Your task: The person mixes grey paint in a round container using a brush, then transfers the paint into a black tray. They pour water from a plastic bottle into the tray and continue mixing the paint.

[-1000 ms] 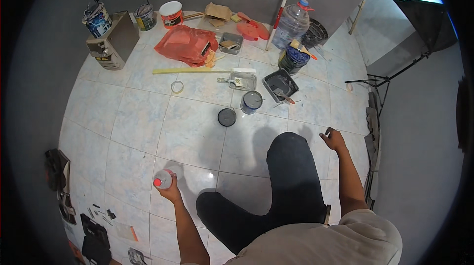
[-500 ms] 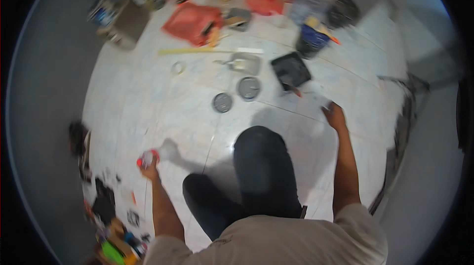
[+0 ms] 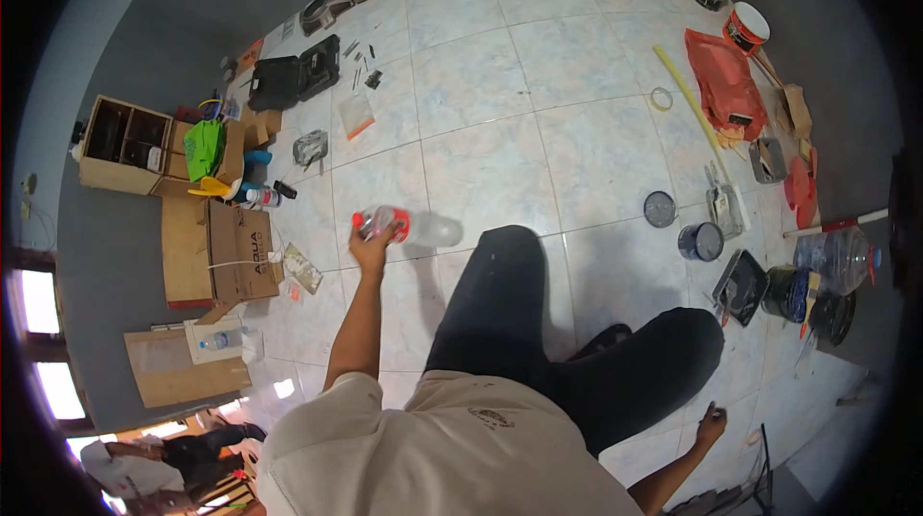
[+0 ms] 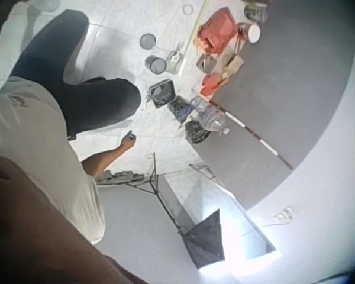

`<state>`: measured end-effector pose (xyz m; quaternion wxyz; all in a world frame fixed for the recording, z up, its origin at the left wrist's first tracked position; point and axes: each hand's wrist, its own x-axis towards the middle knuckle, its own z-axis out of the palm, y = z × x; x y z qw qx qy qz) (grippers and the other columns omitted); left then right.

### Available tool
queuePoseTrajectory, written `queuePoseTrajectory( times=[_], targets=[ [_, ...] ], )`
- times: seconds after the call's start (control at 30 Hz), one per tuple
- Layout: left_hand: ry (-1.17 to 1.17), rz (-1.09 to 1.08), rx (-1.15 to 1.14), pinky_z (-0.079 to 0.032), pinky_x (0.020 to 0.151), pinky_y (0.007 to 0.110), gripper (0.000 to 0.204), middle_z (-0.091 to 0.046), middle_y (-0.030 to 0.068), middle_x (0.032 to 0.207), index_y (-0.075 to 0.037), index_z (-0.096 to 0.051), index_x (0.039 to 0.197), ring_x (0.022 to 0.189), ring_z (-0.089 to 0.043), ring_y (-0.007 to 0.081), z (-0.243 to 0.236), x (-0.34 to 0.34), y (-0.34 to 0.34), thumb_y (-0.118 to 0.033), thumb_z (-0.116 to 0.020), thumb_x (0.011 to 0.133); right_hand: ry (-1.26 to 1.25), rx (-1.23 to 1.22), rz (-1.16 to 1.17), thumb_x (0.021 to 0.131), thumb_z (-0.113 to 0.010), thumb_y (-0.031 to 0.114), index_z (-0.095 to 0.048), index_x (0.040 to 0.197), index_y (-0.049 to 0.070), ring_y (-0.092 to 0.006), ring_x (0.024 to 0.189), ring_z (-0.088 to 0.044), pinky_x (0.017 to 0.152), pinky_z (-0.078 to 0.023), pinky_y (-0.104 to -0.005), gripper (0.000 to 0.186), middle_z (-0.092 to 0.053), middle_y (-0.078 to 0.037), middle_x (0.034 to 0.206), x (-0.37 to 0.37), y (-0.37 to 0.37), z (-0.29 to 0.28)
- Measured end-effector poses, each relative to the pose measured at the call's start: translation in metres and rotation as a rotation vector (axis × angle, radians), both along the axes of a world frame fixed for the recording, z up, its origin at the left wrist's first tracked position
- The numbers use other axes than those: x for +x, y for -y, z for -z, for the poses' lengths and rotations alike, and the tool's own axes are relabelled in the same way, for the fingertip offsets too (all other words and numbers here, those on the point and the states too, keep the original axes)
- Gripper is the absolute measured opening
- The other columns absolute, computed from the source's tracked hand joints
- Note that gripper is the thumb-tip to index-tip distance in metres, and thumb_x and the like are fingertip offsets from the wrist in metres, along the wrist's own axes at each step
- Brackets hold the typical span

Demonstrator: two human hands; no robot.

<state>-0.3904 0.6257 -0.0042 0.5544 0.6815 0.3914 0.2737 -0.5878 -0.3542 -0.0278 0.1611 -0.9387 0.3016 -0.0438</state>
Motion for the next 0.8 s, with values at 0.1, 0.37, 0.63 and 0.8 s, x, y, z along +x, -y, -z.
queuePoseTrajectory(
  times=[0.1, 0.37, 0.63, 0.8],
  targets=[
    [-0.114, -0.066, 0.280, -0.056, 0.093, 0.039, 0.088, -0.070, 0.0167, 0.121, 0.007, -0.062, 0.130, 0.105, -0.069, 0.0240, 0.005, -0.076, -0.063, -0.021, -0.106, 0.060, -0.002, -0.065, -0.030, 0.102, -0.070, 0.034, -0.063, 0.086, -0.003, -0.0269, 0.064, -0.062, 0.062, -0.051, -0.0425, 0.041, -0.065, -0.016, 0.073, 0.030, -0.028, -0.032],
    [-0.383, -0.432, 0.482, -0.058, 0.080, 0.041, 0.075, -0.074, 0.0112, 0.101, -0.002, -0.070, 0.116, 0.089, -0.069, 0.0248, 0.015, -0.261, -0.210, -0.040, -0.103, 0.061, 0.037, 0.022, 0.055, 0.092, -0.072, 0.022, -0.068, 0.106, -0.006, -0.0317, 0.087, -0.071, 0.079, -0.055, -0.0425, 0.031, -0.073, -0.023, 0.095, 0.082, -0.157, -0.108],
    [-0.517, -0.341, 0.186, -0.058, 0.078, 0.042, 0.071, -0.075, 0.0120, 0.102, -0.003, -0.067, 0.121, 0.088, -0.070, 0.0256, 0.034, -0.295, -0.222, -0.037, -0.098, 0.067, 0.031, -0.054, 0.179, 0.093, -0.077, 0.042, -0.071, 0.094, -0.002, -0.0308, 0.077, -0.072, 0.073, -0.056, -0.0424, 0.045, -0.073, -0.020, 0.083, 0.052, -0.184, -0.150],
    [-0.558, -0.208, 0.053, -0.058, 0.076, 0.042, 0.069, -0.075, 0.0124, 0.102, -0.003, -0.065, 0.124, 0.088, -0.070, 0.0261, 0.046, -0.275, -0.209, -0.035, -0.095, 0.070, -0.048, -0.008, 0.239, 0.091, -0.078, 0.045, -0.072, 0.095, -0.002, -0.0370, 0.083, -0.075, 0.078, -0.058, -0.0448, 0.048, -0.075, -0.024, 0.088, 0.040, -0.200, -0.142]
  ],
)
